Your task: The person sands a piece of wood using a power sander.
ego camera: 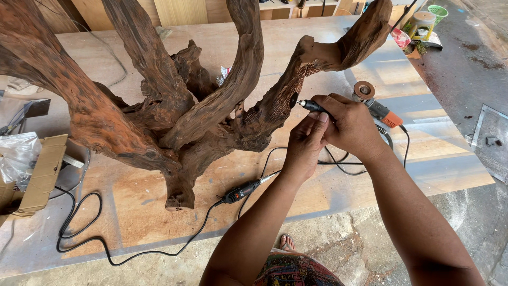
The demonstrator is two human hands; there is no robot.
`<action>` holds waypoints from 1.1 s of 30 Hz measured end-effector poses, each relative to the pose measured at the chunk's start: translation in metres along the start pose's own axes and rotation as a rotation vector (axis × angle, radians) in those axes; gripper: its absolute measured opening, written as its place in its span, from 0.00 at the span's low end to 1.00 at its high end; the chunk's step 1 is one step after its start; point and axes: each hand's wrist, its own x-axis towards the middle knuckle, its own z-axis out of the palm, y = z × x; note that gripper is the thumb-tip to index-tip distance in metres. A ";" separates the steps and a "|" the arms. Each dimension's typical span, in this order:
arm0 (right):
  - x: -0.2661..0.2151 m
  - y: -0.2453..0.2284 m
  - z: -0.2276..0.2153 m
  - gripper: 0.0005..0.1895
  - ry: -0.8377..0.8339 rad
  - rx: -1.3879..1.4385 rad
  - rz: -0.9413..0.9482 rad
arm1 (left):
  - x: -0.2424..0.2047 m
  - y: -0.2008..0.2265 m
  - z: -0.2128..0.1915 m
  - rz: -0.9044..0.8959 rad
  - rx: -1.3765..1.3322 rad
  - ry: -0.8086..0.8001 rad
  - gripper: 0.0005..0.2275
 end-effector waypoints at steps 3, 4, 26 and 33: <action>0.002 -0.002 0.000 0.13 0.001 -0.005 -0.006 | -0.005 0.014 0.009 0.004 -0.007 -0.005 0.06; 0.002 -0.001 0.000 0.13 0.000 -0.005 -0.007 | -0.005 0.014 0.008 0.004 -0.007 -0.004 0.06; 0.000 0.007 0.001 0.12 -0.019 -0.023 0.013 | 0.000 0.013 0.005 -0.022 -0.009 -0.038 0.08; 0.003 0.003 0.000 0.13 -0.018 0.004 0.020 | -0.002 0.016 0.006 -0.029 -0.016 -0.035 0.09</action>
